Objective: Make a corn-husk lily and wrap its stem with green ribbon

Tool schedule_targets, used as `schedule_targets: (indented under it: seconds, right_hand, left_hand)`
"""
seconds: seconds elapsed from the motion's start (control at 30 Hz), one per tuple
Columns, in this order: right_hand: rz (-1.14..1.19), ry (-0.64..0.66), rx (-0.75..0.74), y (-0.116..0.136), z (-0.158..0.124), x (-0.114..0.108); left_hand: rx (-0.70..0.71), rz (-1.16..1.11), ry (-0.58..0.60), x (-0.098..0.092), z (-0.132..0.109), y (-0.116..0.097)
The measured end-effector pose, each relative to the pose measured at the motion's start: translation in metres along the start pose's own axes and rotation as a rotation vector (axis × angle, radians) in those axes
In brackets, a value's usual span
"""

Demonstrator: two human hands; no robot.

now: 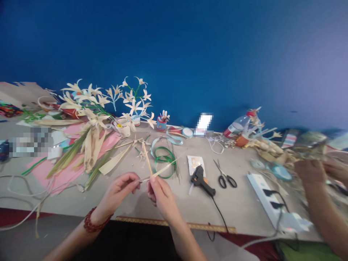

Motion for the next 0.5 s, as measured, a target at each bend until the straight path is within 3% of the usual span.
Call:
schedule_targets:
  seconds: [0.37,0.5]
  right_hand:
    - [-0.417,-0.048,-0.156,0.000,0.001,-0.001]
    - [-0.564,-0.044,-0.171,-0.001,0.001,0.001]
  left_hand:
    - [0.130,0.095,0.028,-0.001,0.002,-0.008]
    - [0.260,0.109,-0.007,0.001,0.002,-0.011]
Point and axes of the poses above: each hand's wrist, its own z-axis towards the middle knuckle, its own x-axis out of the palm, y = z × x, the point moved 2 cm from there along z, towards the middle knuckle, and after that the axes turned 5 degrees about y, right-handed, at the moved point
